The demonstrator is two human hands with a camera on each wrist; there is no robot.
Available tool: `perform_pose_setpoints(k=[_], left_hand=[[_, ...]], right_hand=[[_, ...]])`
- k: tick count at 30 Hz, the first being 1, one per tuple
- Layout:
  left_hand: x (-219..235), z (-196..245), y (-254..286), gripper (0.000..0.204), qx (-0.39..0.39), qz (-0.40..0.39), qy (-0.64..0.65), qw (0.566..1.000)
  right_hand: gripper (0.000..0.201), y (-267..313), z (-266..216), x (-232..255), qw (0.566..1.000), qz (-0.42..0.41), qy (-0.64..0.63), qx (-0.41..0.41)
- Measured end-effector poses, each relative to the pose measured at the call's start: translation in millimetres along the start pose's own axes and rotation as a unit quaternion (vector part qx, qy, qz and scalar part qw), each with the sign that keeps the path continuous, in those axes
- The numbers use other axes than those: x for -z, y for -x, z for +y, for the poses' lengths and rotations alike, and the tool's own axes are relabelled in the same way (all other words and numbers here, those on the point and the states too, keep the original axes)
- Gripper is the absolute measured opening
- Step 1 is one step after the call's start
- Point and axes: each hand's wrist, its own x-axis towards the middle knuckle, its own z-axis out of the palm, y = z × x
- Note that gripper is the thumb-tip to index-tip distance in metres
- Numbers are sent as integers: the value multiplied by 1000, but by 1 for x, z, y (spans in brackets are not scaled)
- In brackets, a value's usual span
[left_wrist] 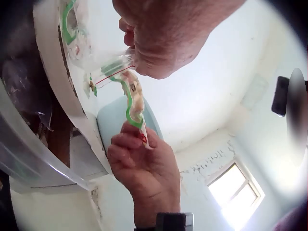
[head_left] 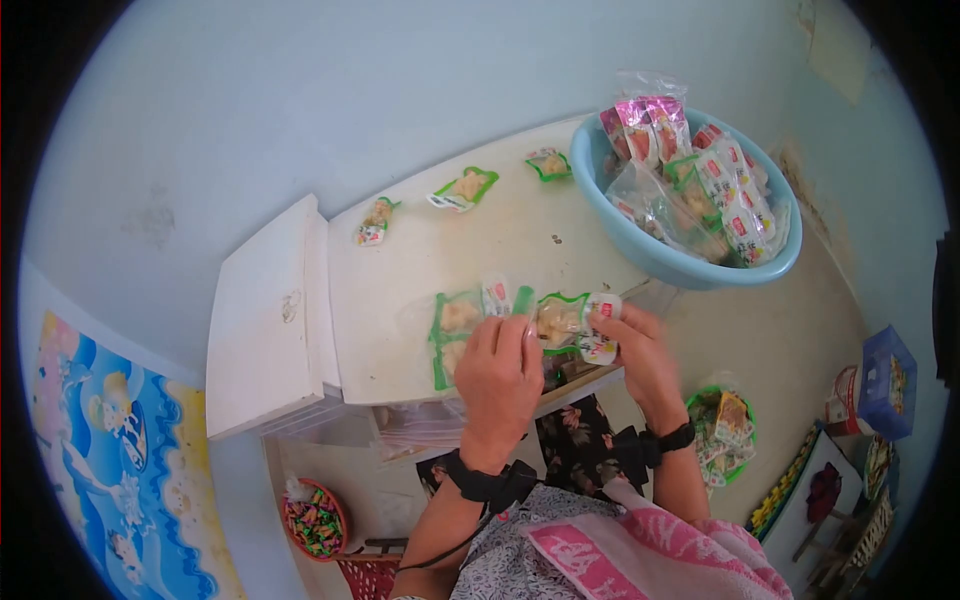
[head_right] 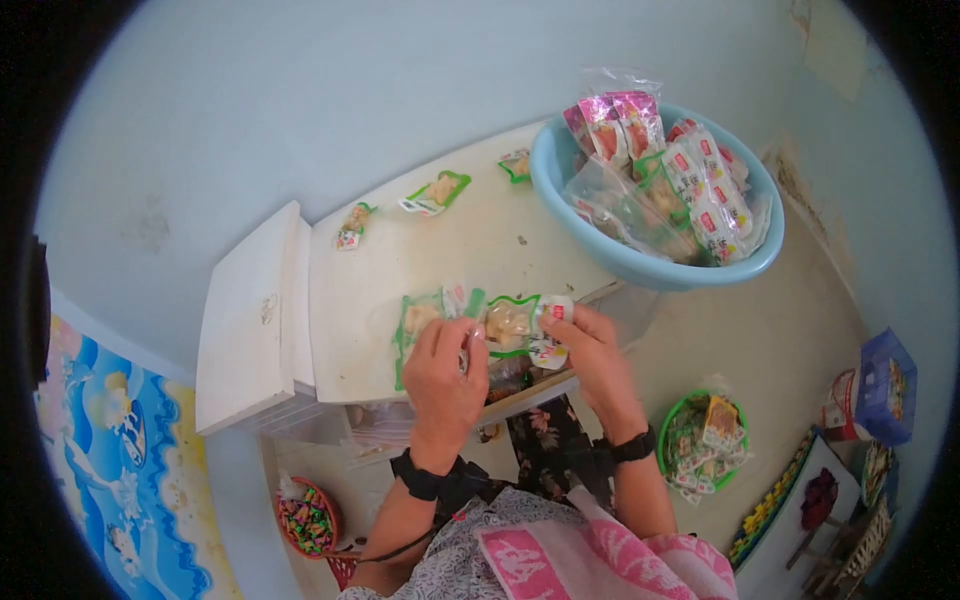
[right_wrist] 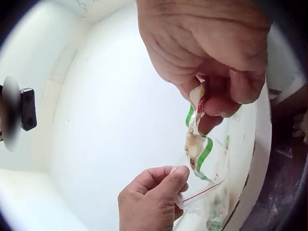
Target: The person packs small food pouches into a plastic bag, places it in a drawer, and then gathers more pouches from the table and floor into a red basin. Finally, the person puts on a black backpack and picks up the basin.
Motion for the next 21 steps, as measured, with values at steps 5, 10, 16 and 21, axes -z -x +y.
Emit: perform_pose_setpoints(k=[5,10,16,21], left_hand=[[-1,7,-1,11,-38,15,15,999],[2,13,-4,11,-66,32,60,996],[-4,10,8,13,-32,6,132,991],[1,-8,15,13,-2,4,149,989]], right_hand=[[20,-22,2,-22,990,-84,111,-31],[17,-42,28,-60,993,-66,46,89],[24,-86,47,-64,954,-100,278,57],[26,-66,26,-67,986,-119,108,43]])
